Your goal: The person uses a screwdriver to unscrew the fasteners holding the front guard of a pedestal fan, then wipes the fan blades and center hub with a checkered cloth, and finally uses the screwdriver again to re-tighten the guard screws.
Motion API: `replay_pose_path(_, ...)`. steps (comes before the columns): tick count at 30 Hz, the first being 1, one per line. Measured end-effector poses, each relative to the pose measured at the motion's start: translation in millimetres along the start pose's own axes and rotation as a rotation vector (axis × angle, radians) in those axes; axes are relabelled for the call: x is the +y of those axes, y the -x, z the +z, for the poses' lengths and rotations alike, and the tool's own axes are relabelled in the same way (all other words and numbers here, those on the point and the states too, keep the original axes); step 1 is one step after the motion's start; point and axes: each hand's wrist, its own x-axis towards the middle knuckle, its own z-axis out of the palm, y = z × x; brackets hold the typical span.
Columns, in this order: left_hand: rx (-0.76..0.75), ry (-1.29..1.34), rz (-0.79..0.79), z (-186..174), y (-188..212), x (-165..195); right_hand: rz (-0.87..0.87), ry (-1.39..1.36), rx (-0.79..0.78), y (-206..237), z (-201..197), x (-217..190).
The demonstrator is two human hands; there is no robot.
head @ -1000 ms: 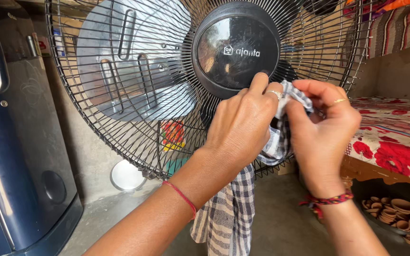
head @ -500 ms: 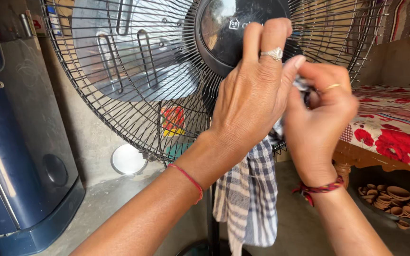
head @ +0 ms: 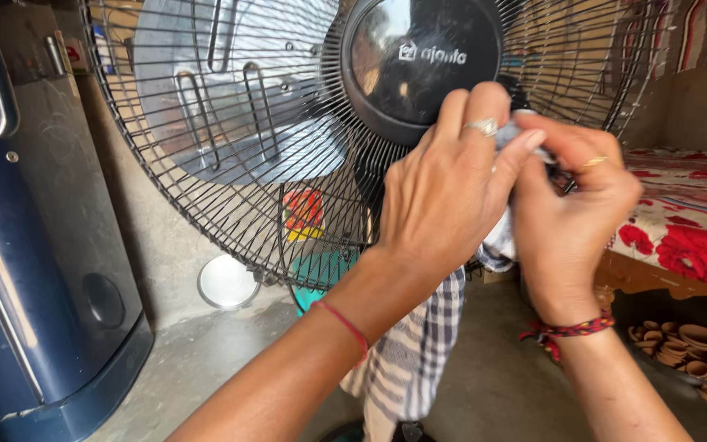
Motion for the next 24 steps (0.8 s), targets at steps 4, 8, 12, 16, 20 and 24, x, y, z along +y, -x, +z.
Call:
replay_pose_path(4,0.0,0.038,-0.084,-3.3,0.8,2.6,-0.095,0.038,-0.095,-4.3,-0.4,1.2)
replay_pose_path(8,-0.015,0.03,-0.136,-6.6,-1.2,4.2,-0.263,0.129,-0.091,-0.3,-24.1,27.3)
replay_pose_path(12,-0.102,0.019,-0.119,-9.9,4.1,5.3,-0.043,0.147,-0.022,18.8,-34.6,47.5)
replay_pose_path(16,-0.128,-0.04,-0.096,-11.9,6.4,6.8,0.041,0.109,0.035,16.9,-16.8,35.2)
replay_pose_path(20,-0.066,-0.107,-0.085,-22.0,3.6,2.8,-0.105,0.002,-0.076,19.3,0.1,-0.7)
replay_pose_path(24,0.01,-0.132,-0.026,-34.8,0.5,-3.8,-0.303,0.157,-0.148,16.3,-7.3,-12.0)
